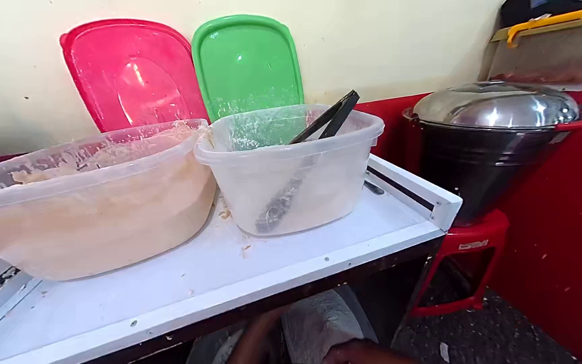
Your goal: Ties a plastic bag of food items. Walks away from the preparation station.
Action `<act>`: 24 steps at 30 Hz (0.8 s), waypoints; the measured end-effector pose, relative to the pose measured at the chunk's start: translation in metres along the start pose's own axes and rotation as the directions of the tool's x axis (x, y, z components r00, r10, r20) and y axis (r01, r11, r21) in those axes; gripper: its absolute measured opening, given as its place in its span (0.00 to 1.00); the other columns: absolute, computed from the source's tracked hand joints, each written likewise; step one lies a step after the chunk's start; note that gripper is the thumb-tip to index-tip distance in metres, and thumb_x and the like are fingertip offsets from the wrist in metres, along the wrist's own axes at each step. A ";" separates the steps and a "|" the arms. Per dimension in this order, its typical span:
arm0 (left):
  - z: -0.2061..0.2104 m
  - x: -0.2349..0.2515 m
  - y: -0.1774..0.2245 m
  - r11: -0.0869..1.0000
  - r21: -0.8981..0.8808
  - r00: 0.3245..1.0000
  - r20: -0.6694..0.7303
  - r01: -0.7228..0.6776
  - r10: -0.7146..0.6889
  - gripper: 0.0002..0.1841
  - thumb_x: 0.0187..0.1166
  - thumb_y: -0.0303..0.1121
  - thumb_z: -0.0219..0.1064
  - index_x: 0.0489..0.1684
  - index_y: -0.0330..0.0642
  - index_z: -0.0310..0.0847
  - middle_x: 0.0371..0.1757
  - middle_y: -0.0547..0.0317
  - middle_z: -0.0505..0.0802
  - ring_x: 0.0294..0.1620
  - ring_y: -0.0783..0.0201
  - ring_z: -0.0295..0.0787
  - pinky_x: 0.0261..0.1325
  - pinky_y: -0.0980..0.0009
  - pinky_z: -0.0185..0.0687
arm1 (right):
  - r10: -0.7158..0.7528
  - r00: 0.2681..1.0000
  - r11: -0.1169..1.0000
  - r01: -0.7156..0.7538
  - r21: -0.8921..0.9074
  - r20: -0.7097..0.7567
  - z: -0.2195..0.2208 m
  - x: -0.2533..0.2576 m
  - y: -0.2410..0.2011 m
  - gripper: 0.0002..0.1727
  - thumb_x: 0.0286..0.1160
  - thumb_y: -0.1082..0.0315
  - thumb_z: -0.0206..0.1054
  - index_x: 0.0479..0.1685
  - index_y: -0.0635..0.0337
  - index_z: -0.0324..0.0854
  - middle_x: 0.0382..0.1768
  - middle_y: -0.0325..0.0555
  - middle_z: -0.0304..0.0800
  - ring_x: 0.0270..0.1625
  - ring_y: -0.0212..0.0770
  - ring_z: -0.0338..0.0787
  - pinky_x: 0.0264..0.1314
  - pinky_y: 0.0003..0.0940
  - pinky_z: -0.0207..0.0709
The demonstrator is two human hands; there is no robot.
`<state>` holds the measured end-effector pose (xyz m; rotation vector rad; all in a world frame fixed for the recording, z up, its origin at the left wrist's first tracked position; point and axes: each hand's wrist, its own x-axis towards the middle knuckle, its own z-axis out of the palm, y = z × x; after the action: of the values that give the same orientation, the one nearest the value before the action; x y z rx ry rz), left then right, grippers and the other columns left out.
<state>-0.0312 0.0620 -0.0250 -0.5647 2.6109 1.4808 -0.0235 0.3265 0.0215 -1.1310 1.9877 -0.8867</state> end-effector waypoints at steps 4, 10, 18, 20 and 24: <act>0.076 -0.038 0.006 0.893 0.353 0.878 0.471 -0.279 0.088 0.35 0.71 0.48 0.77 0.78 0.39 0.77 0.77 0.38 0.82 0.80 0.42 0.75 0.83 0.43 0.69 | 0.456 0.886 0.889 -0.450 -0.086 0.083 -0.029 -0.020 -0.030 0.26 0.90 0.48 0.58 0.59 0.64 0.83 0.42 0.55 0.95 0.39 0.51 0.96 0.47 0.54 0.90; 0.057 -0.130 0.018 0.867 0.475 0.817 0.554 -0.151 -0.162 0.22 0.83 0.48 0.67 0.64 0.39 0.84 0.60 0.45 0.91 0.65 0.47 0.87 0.71 0.45 0.79 | 0.767 0.614 0.617 -0.786 0.047 0.187 0.068 0.028 0.123 0.31 0.92 0.47 0.53 0.66 0.72 0.77 0.54 0.62 0.91 0.52 0.54 0.95 0.60 0.52 0.87; -0.012 -0.177 -0.045 0.833 0.504 0.829 0.347 0.228 -0.437 0.29 0.85 0.58 0.61 0.57 0.35 0.85 0.51 0.42 0.91 0.55 0.46 0.89 0.64 0.43 0.81 | 0.715 0.694 0.539 -0.471 0.698 -0.084 0.112 0.066 0.144 0.27 0.90 0.54 0.61 0.70 0.72 0.75 0.58 0.59 0.91 0.55 0.47 0.95 0.61 0.43 0.89; -0.014 -0.178 -0.069 0.821 0.470 0.844 0.249 0.324 -0.475 0.32 0.83 0.60 0.61 0.60 0.35 0.84 0.56 0.40 0.90 0.59 0.45 0.88 0.67 0.43 0.79 | 0.623 0.772 0.639 -0.409 0.652 -0.126 0.126 0.073 0.147 0.28 0.87 0.54 0.64 0.75 0.67 0.75 0.66 0.59 0.86 0.64 0.50 0.91 0.68 0.47 0.86; -0.005 -0.171 -0.112 0.803 0.147 0.817 -0.118 0.577 -0.565 0.52 0.73 0.66 0.69 0.91 0.41 0.50 0.90 0.23 0.53 0.86 0.26 0.59 0.79 0.37 0.71 | 0.604 0.795 0.563 -0.378 0.735 -0.053 0.144 0.084 0.135 0.38 0.88 0.49 0.62 0.89 0.60 0.58 0.80 0.59 0.75 0.75 0.54 0.84 0.71 0.53 0.84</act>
<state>0.1685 0.0525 -0.0701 -1.2612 2.2654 1.0334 0.0020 0.2716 -0.1842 0.0360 1.7679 -1.3721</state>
